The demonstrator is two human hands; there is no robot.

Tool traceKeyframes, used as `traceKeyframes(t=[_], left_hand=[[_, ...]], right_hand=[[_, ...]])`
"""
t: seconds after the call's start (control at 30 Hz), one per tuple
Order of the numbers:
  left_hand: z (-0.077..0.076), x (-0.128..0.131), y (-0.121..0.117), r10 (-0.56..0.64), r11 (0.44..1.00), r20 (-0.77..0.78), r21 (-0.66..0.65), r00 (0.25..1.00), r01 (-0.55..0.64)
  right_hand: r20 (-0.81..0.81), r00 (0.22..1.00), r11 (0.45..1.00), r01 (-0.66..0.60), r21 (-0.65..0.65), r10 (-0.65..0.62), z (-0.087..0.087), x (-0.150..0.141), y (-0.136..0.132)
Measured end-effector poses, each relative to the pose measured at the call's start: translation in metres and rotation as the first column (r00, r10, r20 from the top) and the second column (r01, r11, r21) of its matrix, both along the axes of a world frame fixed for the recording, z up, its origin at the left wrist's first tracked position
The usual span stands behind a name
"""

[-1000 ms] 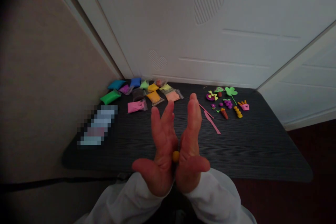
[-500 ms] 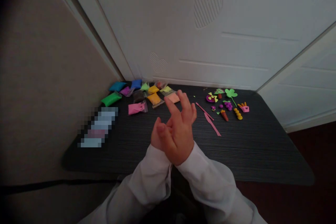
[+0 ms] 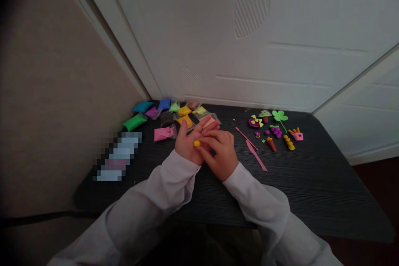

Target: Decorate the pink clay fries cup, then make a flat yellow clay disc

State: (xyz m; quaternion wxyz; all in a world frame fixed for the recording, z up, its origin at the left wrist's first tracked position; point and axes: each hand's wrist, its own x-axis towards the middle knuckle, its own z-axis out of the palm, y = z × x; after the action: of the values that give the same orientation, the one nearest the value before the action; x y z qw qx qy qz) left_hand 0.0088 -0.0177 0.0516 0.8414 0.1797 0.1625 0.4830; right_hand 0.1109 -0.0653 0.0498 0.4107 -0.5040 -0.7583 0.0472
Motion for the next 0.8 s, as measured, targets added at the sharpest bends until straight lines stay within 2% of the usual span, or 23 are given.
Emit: traceKeyframes(t=[0.07, 0.13, 0.2, 0.27, 0.47, 0.67, 0.8], left_hand=[[-0.011, -0.002, 0.007, 0.040, 0.999, -0.125, 0.027, 0.991, -0.037], [-0.023, -0.006, 0.013, 0.109, 0.991, -0.326, 0.106, 0.939, -0.078], [-0.036, -0.011, 0.017, 0.082, 0.983, -0.488, 0.183, 0.869, 0.010], [-0.045, -0.014, 0.019, 0.027, 0.978, -0.564, 0.186, 0.825, 0.096], [-0.053, -0.012, 0.017, -0.110, 0.964, -0.604, 0.130, 0.789, 0.233], [-0.052, -0.012, 0.016, -0.162, 0.980, -0.499, 0.019, 0.851, 0.198], [-0.054, -0.013, 0.015, -0.105, 0.980, -0.541, 0.086, 0.835, 0.179]], right_hand=[[-0.001, 1.000, 1.000, 0.016, 0.007, -0.016, -0.007, 0.008, 0.009], [0.017, 0.998, 0.998, 0.058, 0.030, -0.059, -0.015, 0.019, 0.016], [0.044, 0.993, 0.993, 0.104, 0.054, -0.106, -0.023, 0.029, 0.020], [0.076, 0.989, 0.991, 0.119, 0.065, -0.124, -0.029, 0.034, 0.022], [0.120, 0.989, 0.996, 0.080, 0.041, -0.085, -0.034, 0.033, 0.019], [0.081, 0.995, 0.998, 0.065, -0.019, -0.063, -0.034, 0.033, 0.018], [0.059, 0.996, 0.997, 0.064, -0.042, -0.062, -0.033, 0.032, 0.016]])
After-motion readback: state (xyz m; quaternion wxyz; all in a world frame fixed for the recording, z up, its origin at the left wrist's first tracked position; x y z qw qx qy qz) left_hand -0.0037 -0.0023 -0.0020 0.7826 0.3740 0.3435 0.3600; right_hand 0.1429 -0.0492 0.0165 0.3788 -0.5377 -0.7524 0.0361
